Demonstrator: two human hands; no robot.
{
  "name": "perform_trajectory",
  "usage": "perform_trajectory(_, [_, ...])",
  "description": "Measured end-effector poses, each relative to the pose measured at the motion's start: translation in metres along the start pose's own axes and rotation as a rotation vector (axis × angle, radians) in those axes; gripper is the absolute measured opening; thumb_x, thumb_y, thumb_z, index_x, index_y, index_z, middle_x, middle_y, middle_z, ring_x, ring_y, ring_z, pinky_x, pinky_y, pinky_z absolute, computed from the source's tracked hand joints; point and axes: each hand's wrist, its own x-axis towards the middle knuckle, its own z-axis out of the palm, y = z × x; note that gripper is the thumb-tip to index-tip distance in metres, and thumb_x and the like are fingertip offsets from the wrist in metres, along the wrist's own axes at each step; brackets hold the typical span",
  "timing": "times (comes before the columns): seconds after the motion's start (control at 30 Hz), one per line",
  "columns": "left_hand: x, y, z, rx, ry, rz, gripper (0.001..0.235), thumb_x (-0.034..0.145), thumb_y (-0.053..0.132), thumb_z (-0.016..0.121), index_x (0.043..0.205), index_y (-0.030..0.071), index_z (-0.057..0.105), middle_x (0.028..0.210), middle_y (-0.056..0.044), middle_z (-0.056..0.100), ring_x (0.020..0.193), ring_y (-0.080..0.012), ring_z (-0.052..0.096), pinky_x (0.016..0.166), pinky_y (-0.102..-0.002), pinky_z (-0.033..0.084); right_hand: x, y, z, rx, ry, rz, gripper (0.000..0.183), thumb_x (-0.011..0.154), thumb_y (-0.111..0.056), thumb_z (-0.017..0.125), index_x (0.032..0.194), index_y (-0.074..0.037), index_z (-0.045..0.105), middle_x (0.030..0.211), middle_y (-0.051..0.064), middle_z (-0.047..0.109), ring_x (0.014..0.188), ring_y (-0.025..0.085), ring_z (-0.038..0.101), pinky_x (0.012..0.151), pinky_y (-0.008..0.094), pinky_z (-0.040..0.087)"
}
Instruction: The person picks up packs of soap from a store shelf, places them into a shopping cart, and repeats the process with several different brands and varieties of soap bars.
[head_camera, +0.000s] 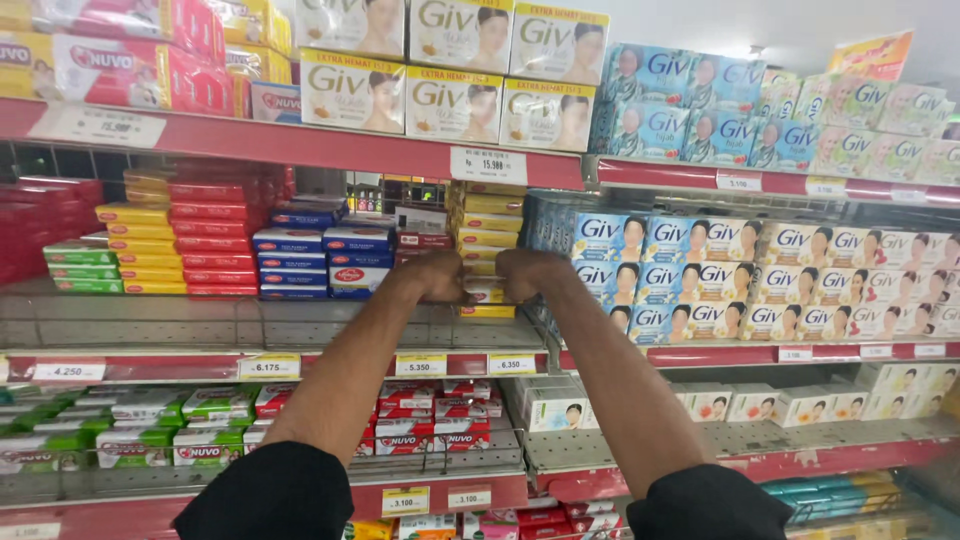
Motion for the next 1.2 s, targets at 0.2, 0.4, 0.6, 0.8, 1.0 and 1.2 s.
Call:
perform_trajectory(0.2, [-0.003, 0.002, 0.000, 0.008, 0.007, -0.073, 0.049, 0.083, 0.033, 0.065, 0.122, 0.004, 0.073, 0.127, -0.021, 0.071, 0.126, -0.0371, 0.064, 0.102, -0.053, 0.054, -0.011, -0.049, -0.016, -0.206, -0.282, 0.370, 0.075, 0.084, -0.027, 0.076, 0.153, -0.012, 0.051, 0.139, 0.018, 0.064, 0.130, 0.033, 0.059, 0.100, 0.040, 0.051])
perform_trajectory(0.4, [-0.011, 0.015, -0.006, -0.025, 0.006, -0.138, 0.050, 0.086, 0.023, 0.065, 0.128, -0.002, 0.068, 0.134, -0.021, 0.068, 0.130, -0.0359, 0.062, 0.105, -0.051, 0.054, -0.002, -0.067, -0.016, -0.282, -0.410, 0.480, 0.082, 0.087, -0.020, 0.072, 0.160, -0.007, 0.038, 0.147, 0.022, 0.055, 0.136, 0.036, 0.052, 0.108, 0.034, 0.047])
perform_trajectory(0.6, [-0.036, 0.030, -0.011, -0.066, 0.011, -0.157, 0.050, 0.086, 0.019, 0.064, 0.130, -0.006, 0.065, 0.134, -0.026, 0.066, 0.130, -0.0381, 0.062, 0.104, -0.053, 0.053, 0.030, 0.005, 0.022, -0.241, 0.050, 0.183, 0.059, 0.082, -0.038, 0.069, 0.139, -0.025, 0.063, 0.133, 0.008, 0.069, 0.116, 0.026, 0.069, 0.087, 0.038, 0.061])
perform_trajectory(0.8, [-0.051, 0.034, -0.004, -0.179, 0.047, -0.137, 0.056, 0.084, 0.017, 0.065, 0.136, -0.005, 0.061, 0.136, -0.027, 0.064, 0.133, -0.0385, 0.059, 0.108, -0.052, 0.052, 0.079, 0.036, 0.048, -0.155, 0.146, 0.104, 0.053, 0.075, -0.034, 0.074, 0.128, -0.031, 0.071, 0.116, 0.004, 0.075, 0.101, 0.024, 0.074, 0.074, 0.035, 0.062])
perform_trajectory(1.0, [-0.051, 0.038, -0.019, -0.189, 0.030, -0.212, 0.059, 0.093, 0.024, 0.058, 0.144, -0.004, 0.052, 0.150, -0.022, 0.055, 0.144, -0.0327, 0.049, 0.121, -0.048, 0.041, 0.015, 0.002, 0.028, -0.012, 0.186, 0.066, 0.064, 0.080, -0.028, 0.072, 0.136, 0.002, 0.065, 0.127, 0.029, 0.068, 0.121, 0.045, 0.064, 0.099, 0.042, 0.059])
perform_trajectory(1.2, [-0.020, 0.017, 0.001, -0.194, 0.075, -0.219, 0.063, 0.087, 0.026, 0.067, 0.143, 0.000, 0.056, 0.144, -0.022, 0.060, 0.138, -0.0333, 0.055, 0.114, -0.048, 0.048, 0.115, 0.067, 0.069, -0.131, 0.241, 0.060, 0.045, 0.067, -0.046, 0.087, 0.105, -0.022, 0.079, 0.101, 0.004, 0.078, 0.095, 0.024, 0.076, 0.073, 0.039, 0.065])
